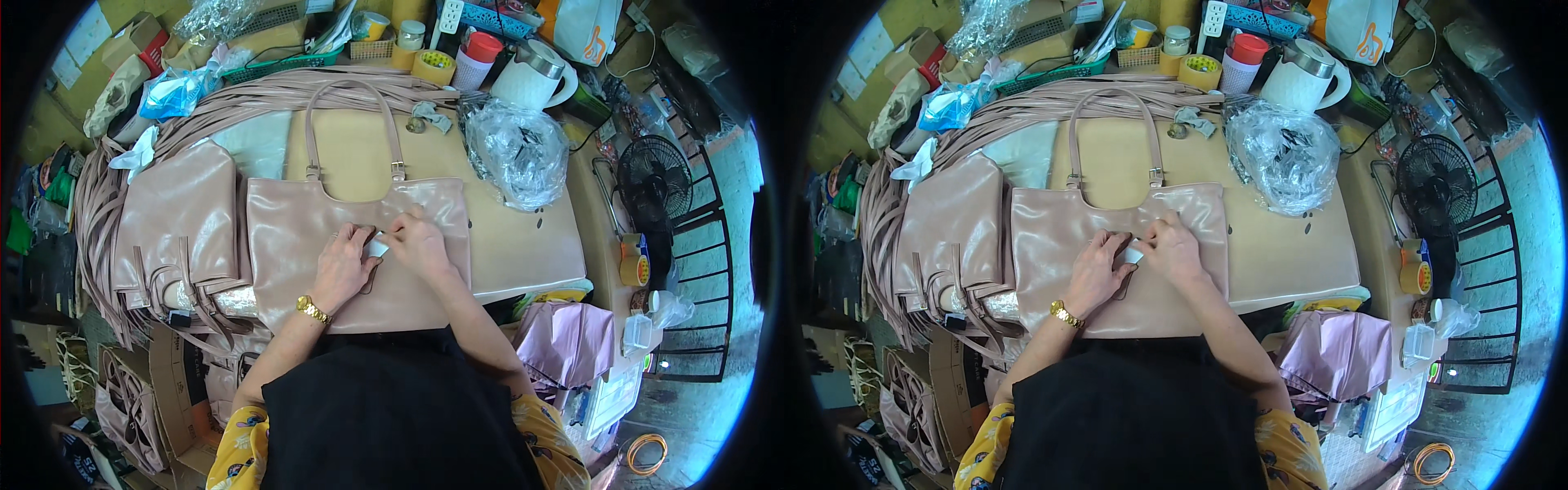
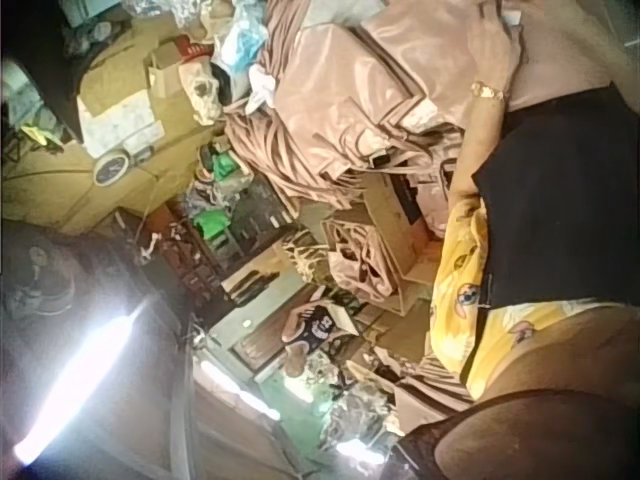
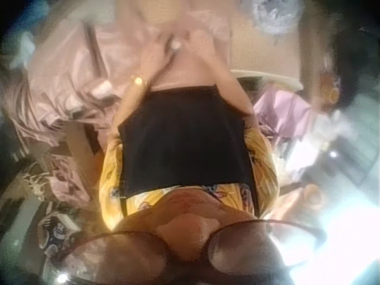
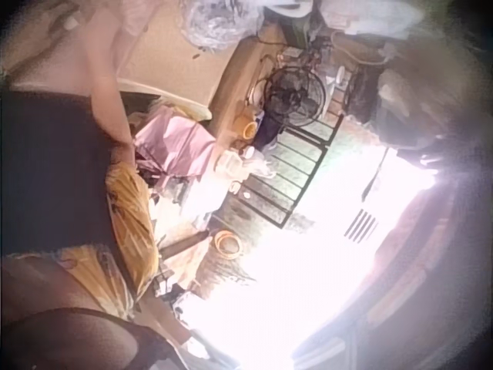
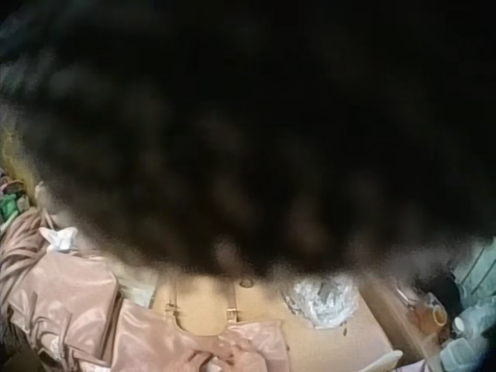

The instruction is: The person attaches tags to leather tote bags, wipes the surfaces of the bags with a cloth, and places the completed bags into a cardboard box.

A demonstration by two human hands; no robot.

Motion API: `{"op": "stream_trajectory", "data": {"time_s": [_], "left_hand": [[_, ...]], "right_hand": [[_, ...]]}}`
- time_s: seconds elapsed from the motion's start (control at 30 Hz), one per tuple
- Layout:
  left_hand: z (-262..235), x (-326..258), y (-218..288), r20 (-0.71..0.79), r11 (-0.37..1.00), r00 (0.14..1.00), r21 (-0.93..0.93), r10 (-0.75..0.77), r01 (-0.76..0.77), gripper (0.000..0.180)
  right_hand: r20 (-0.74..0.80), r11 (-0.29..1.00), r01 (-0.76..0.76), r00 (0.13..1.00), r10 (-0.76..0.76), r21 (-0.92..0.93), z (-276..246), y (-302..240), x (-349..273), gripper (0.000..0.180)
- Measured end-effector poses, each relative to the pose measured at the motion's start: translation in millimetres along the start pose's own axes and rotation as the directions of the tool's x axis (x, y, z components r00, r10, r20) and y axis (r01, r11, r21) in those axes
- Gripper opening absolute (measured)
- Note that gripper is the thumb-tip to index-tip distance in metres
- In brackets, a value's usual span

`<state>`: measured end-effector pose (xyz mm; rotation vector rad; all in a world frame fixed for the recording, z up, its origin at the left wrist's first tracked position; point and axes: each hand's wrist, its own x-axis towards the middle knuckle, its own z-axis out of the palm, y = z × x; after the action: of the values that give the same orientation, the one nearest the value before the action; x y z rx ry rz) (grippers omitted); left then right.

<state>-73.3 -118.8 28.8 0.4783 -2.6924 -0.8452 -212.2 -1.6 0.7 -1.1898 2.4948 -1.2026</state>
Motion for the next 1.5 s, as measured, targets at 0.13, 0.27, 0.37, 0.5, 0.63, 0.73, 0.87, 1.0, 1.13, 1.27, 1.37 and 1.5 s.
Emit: {"op": "stream_trajectory", "data": {"time_s": [0.13, 0.27, 0.37, 0.5, 0.63, 0.73, 0.87, 1.0, 1.13, 1.27, 1.37, 1.5], "left_hand": [[3.0, -0.2, -1.4, 0.008, 1.0, 1.0, -0.002, 0.0, 0.0, 0.048], [2.8, -0.7, -1.0, 0.04, 1.0, 0.999, -0.011, 0.013, -0.013, 0.047], [-2.0, 1.2, -0.2, 0.052, 1.0, 0.998, 0.003, -0.016, 0.016, 0.045], [-2.5, 5.1, 1.5, 0.055, 0.999, 0.998, -0.027, -0.037, 0.038, 0.04], [5.6, -16.7, -1.2, -0.064, 0.997, 0.997, -0.062, 0.034, -0.038, 0.04], [6.2, -39.9, 7.0, -0.07, 0.997, 0.996, -0.05, 0.047, -0.051, 0.041], [-8.5, -33.9, 8.8, 0.074, 0.987, 0.997, -0.158, 0.023, -0.011, 0.046], [-7.8, -6.7, 8.2, 0.052, 0.981, 0.995, -0.179, 0.082, -0.072, 0.035], [16.1, 13.5, -7.4, 0.094, 0.968, 0.977, -0.182, 0.193, -0.174, 0.017], [25.0, 12.9, -16.5, 0.022, 0.963, 0.979, -0.187, 0.203, -0.195, 0.018], [22.1, 16.7, -18.9, 0.043, 0.949, 0.975, -0.24, 0.219, -0.203, 0.016], [6.4, 15.7, -13.2, 0.153, 0.924, 0.97, -0.361, 0.19, -0.124, 0.017]], "right_hand": [[-0.048, 0.98, 0.132, 0.989, -0.141, -0.151, 6.8, -0.7, -2.2, 0.008], [-0.152, 0.938, -0.048, 0.983, 0.105, 0.342, 8.8, 21.2, 2.8, 0.012], [-0.012, 0.968, -0.162, 0.986, 0.167, 0.19, -14.2, 10.4, 5.3, 0.016], [0.007, 0.975, 0.091, 0.996, -0.092, -0.201, -4.5, -12.4, -7.1, 0.014], [-0.088, 0.981, 0.148, 0.983, -0.159, -0.122, 10.0, -7.6, -28.3, 0.011], [-0.182, 0.991, 0.136, 0.974, -0.136, -0.008, 7.9, -5.4, -48.0, 0.008], [-0.037, 0.832, -0.188, 0.97, 0.242, 0.522, 2.8, 6.0, -46.1, 0.006], [-0.036, 0.928, -0.163, 0.982, 0.186, 0.335, -11.4, 3.7, -41.3, 0.007], [-0.035, 0.94, -0.102, 0.992, 0.12, 0.325, -13.9, 2.4, -42.4, 0.011], [0.124, 0.899, -0.263, 0.964, 0.233, 0.35, -20.3, -9.3, -42.7, 0.011], [0.054, 0.903, -0.15, 0.989, 0.139, 0.402, -10.3, -4.5, -44.5, 0.01], [-0.051, 0.939, -0.042, 0.997, 0.063, 0.34, -3.1, 1.4, -46.7, 0.01]]}}
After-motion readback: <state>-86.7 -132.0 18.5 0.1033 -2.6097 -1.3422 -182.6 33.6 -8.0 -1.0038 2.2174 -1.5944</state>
